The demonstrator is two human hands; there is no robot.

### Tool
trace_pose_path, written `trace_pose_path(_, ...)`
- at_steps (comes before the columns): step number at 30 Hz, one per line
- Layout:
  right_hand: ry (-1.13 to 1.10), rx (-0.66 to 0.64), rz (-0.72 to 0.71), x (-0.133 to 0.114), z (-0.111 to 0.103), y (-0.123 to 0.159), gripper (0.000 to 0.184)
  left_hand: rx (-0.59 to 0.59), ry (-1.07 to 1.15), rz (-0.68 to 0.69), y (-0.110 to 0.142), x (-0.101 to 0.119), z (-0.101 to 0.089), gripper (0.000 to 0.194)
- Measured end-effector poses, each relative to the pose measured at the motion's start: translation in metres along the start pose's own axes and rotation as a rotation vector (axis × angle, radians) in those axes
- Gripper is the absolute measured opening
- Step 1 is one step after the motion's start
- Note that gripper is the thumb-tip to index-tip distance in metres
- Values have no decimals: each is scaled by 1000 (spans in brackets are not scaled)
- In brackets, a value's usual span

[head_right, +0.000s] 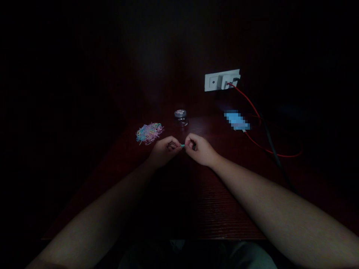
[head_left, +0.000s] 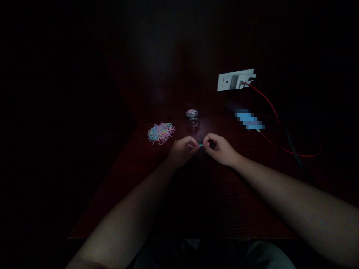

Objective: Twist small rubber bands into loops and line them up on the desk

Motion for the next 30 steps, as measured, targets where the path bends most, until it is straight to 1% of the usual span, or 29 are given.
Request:
trace_pose_path(5, 18, 37, 22, 2, -2, -1, 11, -12, -77, -8, -1, -1, 1, 6)
trace_pose_path(9, -37, 49, 29, 5, -1, -1, 8, -21, -90, 3, -1, 0, 1, 5)
trace_pose_path(13, -94, 35, 26, 5, 0, -2, 7, 8, -62, 9, 0, -1, 0, 8)
trace_pose_path(19, -59, 22, 35, 5, 0, -2, 7, 8, -11, 13, 0, -4, 2, 14)
trace_pose_path(23, -43, 26, 45, 8, 0, -2, 7, 34, 35, 19, 0, -5, 1, 16)
trace_pose_path(30, -29, 7, 49, 9, 0, -2, 8, -6, 29, -3, -1, -1, 2, 14)
Point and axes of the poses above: each hand's wrist, its own y-axis away from the middle knuckle, its own z-axis out of the palm, x = y × z, the point moved 6 cm from there along -y, towards the middle knuckle, and after that the axes turned 11 degrees about -x, right-handed, at the moved point
